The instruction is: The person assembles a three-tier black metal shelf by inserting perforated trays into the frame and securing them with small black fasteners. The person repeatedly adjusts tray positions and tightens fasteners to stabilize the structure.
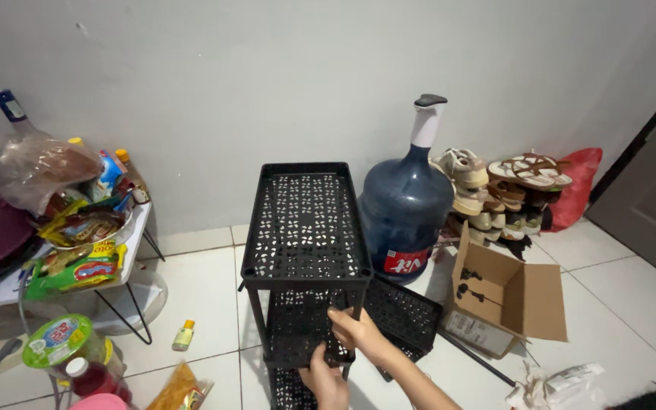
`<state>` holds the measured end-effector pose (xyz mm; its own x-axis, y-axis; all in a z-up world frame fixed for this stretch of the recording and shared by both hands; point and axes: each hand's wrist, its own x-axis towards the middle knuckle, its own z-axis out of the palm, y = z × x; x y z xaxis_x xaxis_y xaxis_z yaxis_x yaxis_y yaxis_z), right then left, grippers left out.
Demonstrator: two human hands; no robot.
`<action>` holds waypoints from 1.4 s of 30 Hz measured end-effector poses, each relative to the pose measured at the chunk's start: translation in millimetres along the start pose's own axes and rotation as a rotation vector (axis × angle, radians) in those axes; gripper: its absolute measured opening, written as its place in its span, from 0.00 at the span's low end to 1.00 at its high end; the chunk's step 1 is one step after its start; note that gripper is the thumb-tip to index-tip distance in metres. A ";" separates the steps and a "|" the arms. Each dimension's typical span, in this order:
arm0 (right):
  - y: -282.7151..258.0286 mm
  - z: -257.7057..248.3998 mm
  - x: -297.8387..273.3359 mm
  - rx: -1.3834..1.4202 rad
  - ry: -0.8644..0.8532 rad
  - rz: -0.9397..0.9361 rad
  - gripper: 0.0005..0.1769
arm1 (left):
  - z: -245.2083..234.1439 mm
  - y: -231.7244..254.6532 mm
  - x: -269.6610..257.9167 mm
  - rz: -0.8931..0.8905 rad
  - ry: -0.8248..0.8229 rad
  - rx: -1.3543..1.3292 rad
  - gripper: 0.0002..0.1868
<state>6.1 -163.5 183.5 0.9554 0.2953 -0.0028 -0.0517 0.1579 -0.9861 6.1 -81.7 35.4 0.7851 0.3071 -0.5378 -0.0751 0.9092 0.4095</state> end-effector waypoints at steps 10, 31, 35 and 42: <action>27.0 23.4 9.9 0.117 0.504 -0.156 0.24 | 16.7 -0.3 -8.5 -0.015 0.151 0.014 0.17; 37.5 22.0 26.9 -0.131 0.545 -0.158 0.33 | 41.2 40.4 -115.2 0.815 0.097 0.402 0.29; 26.7 29.2 22.5 -0.026 0.380 -0.309 0.20 | 98.5 116.2 -175.1 1.701 -0.334 0.952 0.22; 7.0 25.6 17.0 0.049 0.360 -0.067 0.18 | 174.6 201.4 -201.7 1.846 -0.818 1.396 0.24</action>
<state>14.5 -133.2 180.8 0.9978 -0.0659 -0.0048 0.0093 0.2128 -0.9770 -60.1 -9.6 355.0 0.4282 -0.2058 0.8799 -0.6465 -0.7501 0.1392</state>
